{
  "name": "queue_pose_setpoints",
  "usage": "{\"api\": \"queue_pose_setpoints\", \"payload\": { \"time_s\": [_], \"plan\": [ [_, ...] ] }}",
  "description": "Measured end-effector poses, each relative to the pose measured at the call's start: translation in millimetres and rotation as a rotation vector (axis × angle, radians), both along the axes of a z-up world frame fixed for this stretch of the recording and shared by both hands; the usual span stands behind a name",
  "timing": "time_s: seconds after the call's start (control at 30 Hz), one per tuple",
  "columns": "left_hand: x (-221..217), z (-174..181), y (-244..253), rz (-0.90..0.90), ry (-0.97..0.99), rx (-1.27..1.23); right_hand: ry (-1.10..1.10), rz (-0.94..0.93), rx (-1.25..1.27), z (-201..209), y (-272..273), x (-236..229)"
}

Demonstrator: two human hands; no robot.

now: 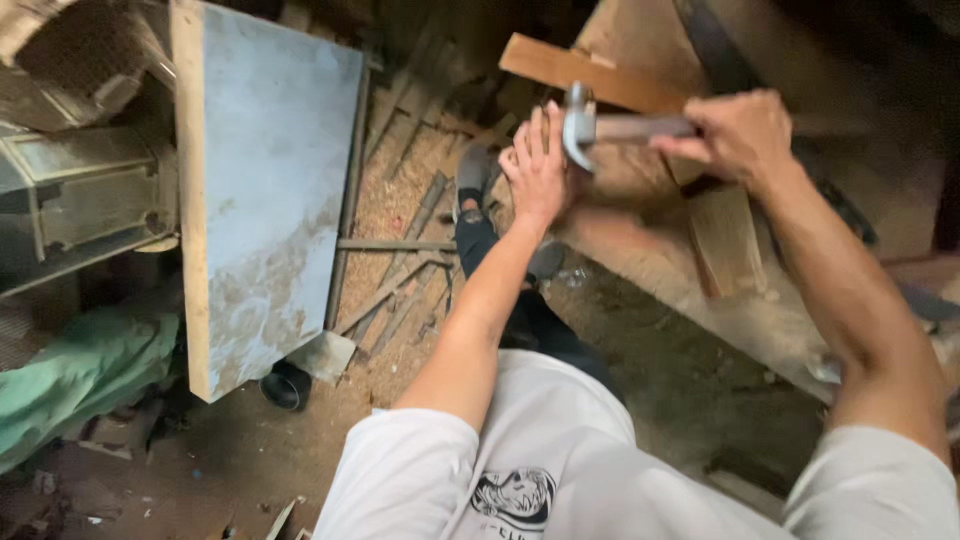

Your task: The person splits small wooden pieces using a hammer and a metal wedge on a workbench. They then mark the split pieces with a pen and sand them with sandpaper.

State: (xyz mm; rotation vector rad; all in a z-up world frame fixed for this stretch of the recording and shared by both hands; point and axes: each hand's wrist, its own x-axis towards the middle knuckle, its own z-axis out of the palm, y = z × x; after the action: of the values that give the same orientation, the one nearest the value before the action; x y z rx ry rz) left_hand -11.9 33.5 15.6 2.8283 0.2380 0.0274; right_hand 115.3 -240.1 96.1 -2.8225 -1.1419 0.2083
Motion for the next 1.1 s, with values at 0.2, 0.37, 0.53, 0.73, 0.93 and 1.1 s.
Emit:
{"api": "queue_pose_setpoints", "payload": {
  "time_s": [0.2,0.37,0.53,0.73,0.93,1.1],
  "plan": [
    [-0.8,-1.5,0.9,-0.008,-0.043,0.044,0.112,-0.002,-0.124,10.9,8.1,-4.5],
    [-0.4,5.1,-0.9,0.01,-0.072,-0.088,0.445,-0.273,-0.08,22.9,15.0,-22.0],
    [1.3,9.1,-1.5,0.022,-0.141,-0.075,0.88,-0.464,0.435,36.3,33.8,-71.3],
    [-7.7,3.0,-5.5,0.04,-0.131,-0.05,0.627,-0.742,0.511,20.9,52.8,-122.9],
    [-6.7,-5.1,-5.7,0.039,-0.167,-0.047,0.374,-0.852,0.472,13.2,57.1,-118.2],
    [-5.3,-2.4,-8.0,0.041,-0.155,-0.04,0.458,-0.665,0.405,41.3,60.1,-105.7]
  ]
}}
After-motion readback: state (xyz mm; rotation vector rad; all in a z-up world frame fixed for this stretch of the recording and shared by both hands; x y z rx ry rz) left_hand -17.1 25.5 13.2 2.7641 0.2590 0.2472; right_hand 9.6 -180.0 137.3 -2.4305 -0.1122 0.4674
